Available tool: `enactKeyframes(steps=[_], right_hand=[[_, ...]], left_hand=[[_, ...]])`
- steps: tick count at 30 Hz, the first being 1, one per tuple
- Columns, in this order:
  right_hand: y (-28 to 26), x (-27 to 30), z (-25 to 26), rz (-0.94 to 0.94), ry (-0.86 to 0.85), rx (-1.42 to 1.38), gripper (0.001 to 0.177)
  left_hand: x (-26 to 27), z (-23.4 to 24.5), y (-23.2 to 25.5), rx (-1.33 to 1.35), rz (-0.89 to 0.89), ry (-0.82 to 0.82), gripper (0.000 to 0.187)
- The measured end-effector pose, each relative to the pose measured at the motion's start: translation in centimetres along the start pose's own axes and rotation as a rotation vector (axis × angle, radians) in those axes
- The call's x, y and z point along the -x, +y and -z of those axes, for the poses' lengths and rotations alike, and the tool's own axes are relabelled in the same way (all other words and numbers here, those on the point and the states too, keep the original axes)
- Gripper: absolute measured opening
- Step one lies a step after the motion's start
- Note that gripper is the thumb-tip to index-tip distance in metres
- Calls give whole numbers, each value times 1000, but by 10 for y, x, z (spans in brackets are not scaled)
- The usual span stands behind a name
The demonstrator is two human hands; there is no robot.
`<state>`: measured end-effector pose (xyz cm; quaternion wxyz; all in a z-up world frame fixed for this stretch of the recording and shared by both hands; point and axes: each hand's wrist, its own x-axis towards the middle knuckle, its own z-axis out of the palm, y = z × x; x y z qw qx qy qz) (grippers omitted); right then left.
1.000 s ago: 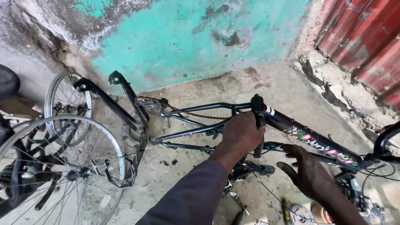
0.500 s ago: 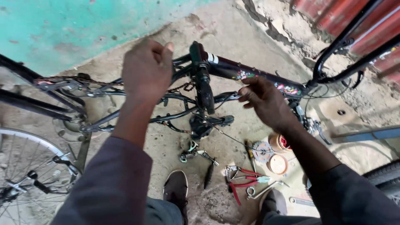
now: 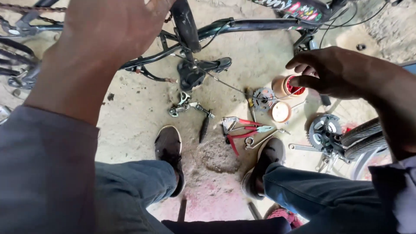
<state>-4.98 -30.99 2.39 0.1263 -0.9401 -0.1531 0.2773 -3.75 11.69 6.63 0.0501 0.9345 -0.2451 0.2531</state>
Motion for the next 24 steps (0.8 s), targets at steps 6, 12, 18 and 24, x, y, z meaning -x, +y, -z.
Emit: enactKeyframes(steps=[6,12,18,24], right_hand=[[-22,53,57,-159,-4,-32,45],[22,93,17,24,406,-656,35],[88,138,-160,-208,1012,-1055,15],[129,239,-286,-681,1371,-1083,18]], left_hand=[[-14,24,39,-115,-159,136,29],[-34,2,127,315,-227,-57,27],[-45,-85,189,453,-415,-446,42],[-77,-129,300,652,-621,-488,47]])
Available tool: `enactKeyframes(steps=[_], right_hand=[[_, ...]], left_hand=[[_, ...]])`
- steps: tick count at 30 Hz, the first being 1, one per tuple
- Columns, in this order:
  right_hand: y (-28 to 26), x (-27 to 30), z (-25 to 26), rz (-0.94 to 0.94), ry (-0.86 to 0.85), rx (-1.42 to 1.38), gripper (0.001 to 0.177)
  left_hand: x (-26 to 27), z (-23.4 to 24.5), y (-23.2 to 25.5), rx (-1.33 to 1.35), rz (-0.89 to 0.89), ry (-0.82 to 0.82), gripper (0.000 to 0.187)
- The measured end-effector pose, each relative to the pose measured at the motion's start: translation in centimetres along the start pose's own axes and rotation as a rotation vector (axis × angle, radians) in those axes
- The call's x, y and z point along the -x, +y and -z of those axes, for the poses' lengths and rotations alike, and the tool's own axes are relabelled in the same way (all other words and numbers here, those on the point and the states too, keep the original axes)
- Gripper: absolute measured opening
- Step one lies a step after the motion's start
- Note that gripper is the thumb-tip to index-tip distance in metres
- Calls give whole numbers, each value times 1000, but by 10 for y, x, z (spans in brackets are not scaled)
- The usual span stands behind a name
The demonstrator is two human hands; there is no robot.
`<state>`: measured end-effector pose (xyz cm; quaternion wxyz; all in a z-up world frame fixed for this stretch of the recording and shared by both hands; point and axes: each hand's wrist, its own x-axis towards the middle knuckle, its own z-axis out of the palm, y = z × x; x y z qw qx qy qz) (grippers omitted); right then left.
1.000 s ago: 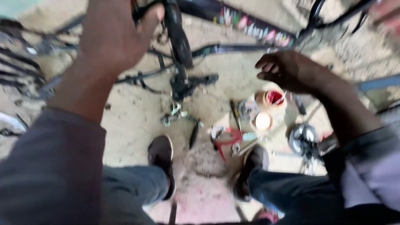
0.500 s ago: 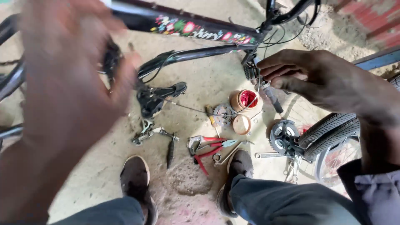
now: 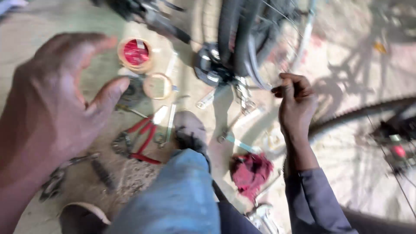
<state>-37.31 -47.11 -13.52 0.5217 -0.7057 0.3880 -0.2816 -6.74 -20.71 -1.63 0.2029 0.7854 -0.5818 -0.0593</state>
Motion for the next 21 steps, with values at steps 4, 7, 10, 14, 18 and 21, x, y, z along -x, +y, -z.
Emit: enactKeyframes(steps=[4,7,10,14,18,21], right_hand=[[81,31,54,-221,538,189,17],[150,96,35,-496,254,586,32],[181,171,14,-780,-137,754,102],[180,211,6,-830,-122,657,121],[155,202,8,-717,10,587,86],[104,172,-3,-602,149,531,51]], left_hand=[[-55,-20,62,219,-78,-49,58],[-65,-39,86,243,9,-290,53],[-56,-59,88,189,66,-500,55],[-32,-69,85,130,212,-655,50],[-24,-76,80,60,240,-720,47],[-29,-85,81,-4,290,-773,49]])
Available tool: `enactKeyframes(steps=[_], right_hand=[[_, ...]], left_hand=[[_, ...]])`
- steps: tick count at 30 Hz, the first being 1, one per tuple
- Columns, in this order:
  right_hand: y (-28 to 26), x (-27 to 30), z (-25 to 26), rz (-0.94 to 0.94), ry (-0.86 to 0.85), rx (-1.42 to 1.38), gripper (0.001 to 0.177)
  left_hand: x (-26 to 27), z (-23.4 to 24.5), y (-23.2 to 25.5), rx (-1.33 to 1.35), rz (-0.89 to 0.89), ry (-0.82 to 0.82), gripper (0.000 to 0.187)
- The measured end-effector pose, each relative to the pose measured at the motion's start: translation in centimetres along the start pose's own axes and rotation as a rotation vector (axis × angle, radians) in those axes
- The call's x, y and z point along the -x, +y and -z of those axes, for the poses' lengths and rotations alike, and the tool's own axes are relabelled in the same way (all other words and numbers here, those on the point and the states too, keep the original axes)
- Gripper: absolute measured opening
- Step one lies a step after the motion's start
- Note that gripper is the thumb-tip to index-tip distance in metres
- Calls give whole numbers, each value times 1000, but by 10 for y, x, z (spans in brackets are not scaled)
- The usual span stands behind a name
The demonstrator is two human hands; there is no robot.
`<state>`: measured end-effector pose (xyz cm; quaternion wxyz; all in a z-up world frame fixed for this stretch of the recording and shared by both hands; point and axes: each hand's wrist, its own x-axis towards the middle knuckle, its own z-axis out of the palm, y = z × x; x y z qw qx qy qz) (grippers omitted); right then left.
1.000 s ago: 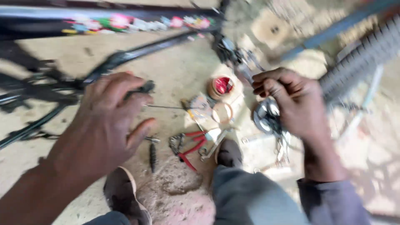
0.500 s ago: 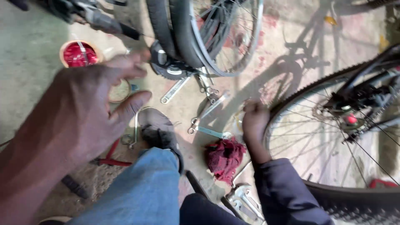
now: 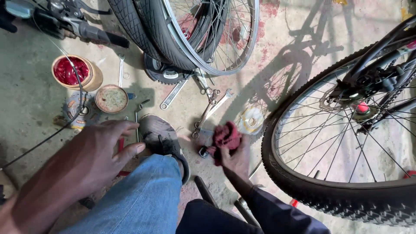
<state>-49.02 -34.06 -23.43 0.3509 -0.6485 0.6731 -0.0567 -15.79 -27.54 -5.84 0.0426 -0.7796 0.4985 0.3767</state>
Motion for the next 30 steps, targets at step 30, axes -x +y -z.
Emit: enactKeyframes(steps=[30], right_hand=[[53,-71,-33,1053,206,789,38]], left_hand=[[-22,-47,-81,912,93,199,26]])
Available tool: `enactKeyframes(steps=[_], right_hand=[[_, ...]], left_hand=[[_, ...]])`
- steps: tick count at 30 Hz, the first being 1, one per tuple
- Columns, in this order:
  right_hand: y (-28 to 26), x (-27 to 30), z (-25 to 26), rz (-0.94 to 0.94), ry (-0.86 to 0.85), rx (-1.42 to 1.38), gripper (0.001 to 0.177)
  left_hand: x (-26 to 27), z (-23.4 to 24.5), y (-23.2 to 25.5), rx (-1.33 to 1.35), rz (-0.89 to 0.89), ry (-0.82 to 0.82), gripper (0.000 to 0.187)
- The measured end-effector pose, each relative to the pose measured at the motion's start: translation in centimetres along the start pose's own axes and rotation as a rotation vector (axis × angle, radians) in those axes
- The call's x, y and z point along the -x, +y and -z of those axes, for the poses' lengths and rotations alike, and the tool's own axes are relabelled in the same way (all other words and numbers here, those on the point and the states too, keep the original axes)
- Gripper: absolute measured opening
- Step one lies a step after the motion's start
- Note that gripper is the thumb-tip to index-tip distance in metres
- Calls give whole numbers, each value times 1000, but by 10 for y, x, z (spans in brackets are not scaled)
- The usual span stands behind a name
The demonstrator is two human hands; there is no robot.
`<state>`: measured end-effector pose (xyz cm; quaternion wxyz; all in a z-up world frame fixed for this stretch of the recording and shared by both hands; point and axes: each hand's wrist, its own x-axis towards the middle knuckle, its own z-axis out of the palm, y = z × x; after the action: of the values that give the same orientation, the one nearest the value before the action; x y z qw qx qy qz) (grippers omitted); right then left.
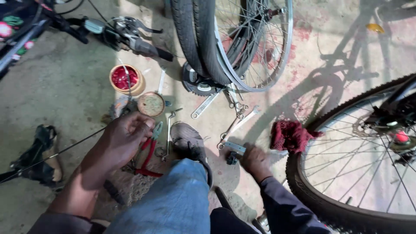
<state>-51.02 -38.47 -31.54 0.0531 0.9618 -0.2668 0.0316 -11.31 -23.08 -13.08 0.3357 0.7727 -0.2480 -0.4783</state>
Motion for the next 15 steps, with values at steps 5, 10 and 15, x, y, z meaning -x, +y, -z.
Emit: enactKeyframes(steps=[5,10,15], right_hand=[[-60,40,-138,-83,435,306,32],[-29,-43,-53,-57,24,181,77],[-75,-224,212,-98,-366,-736,43]], left_hand=[[24,27,-26,-7,31,43,35],[148,88,43,-391,109,191,36],[256,132,58,-632,46,281,44]])
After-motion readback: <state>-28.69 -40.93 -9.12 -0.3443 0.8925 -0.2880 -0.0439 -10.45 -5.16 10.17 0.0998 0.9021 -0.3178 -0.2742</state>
